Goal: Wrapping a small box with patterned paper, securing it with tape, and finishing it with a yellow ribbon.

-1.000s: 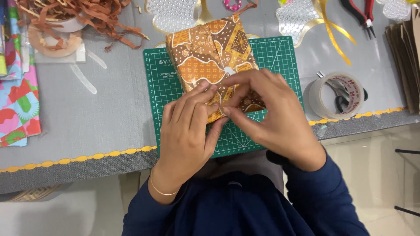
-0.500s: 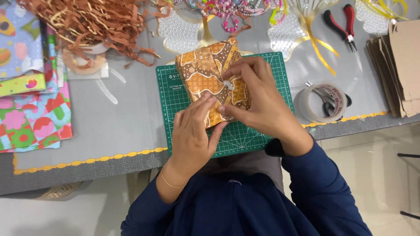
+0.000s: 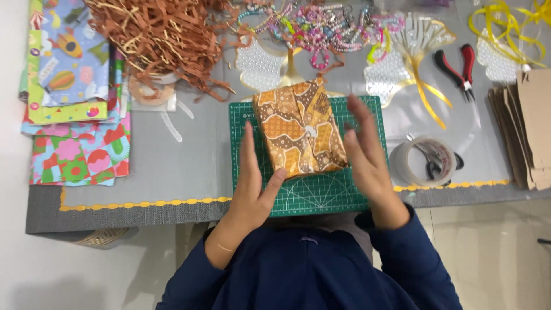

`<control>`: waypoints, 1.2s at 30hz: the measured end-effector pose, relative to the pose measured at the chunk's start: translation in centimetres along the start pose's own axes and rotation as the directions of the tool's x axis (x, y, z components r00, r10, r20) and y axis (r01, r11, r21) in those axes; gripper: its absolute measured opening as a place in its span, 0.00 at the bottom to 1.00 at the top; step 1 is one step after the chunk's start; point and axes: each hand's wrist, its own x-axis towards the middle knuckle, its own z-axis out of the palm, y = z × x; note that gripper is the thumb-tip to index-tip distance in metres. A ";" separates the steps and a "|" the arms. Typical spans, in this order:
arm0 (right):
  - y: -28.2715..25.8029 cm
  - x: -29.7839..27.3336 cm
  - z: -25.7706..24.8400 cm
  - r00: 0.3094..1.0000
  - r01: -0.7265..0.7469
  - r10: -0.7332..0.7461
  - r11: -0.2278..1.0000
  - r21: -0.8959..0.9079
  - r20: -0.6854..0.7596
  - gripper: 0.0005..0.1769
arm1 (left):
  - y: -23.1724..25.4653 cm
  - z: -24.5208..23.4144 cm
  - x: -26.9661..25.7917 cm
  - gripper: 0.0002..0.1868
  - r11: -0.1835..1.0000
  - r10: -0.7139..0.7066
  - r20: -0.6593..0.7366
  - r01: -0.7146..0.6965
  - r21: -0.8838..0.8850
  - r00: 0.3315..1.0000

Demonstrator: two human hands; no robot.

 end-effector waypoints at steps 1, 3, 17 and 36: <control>0.2 -0.5 0.5 1.000 0.007 -0.007 1.000 0.001 0.005 0.32 | 0.9 -0.1 0.5 0.44 1.000 0.003 -0.007 -0.003 0.003 1.000; 0.7 -1.6 1.4 0.941 -0.315 0.310 0.949 0.025 0.134 0.48 | 2.7 -0.3 1.6 0.45 0.981 -0.133 0.171 0.154 -0.117 0.976; 1.1 -2.4 -1.3 0.995 -0.044 0.043 0.999 -0.007 -0.088 0.45 | 3.2 -4.4 4.5 0.35 0.979 -0.083 0.376 0.005 0.204 0.923; 2.0 -1.9 -1.5 0.968 0.104 -0.183 0.913 -0.395 -0.170 0.32 | -8.4 -16.3 16.4 0.52 -0.083 0.234 0.215 -0.201 0.976 0.948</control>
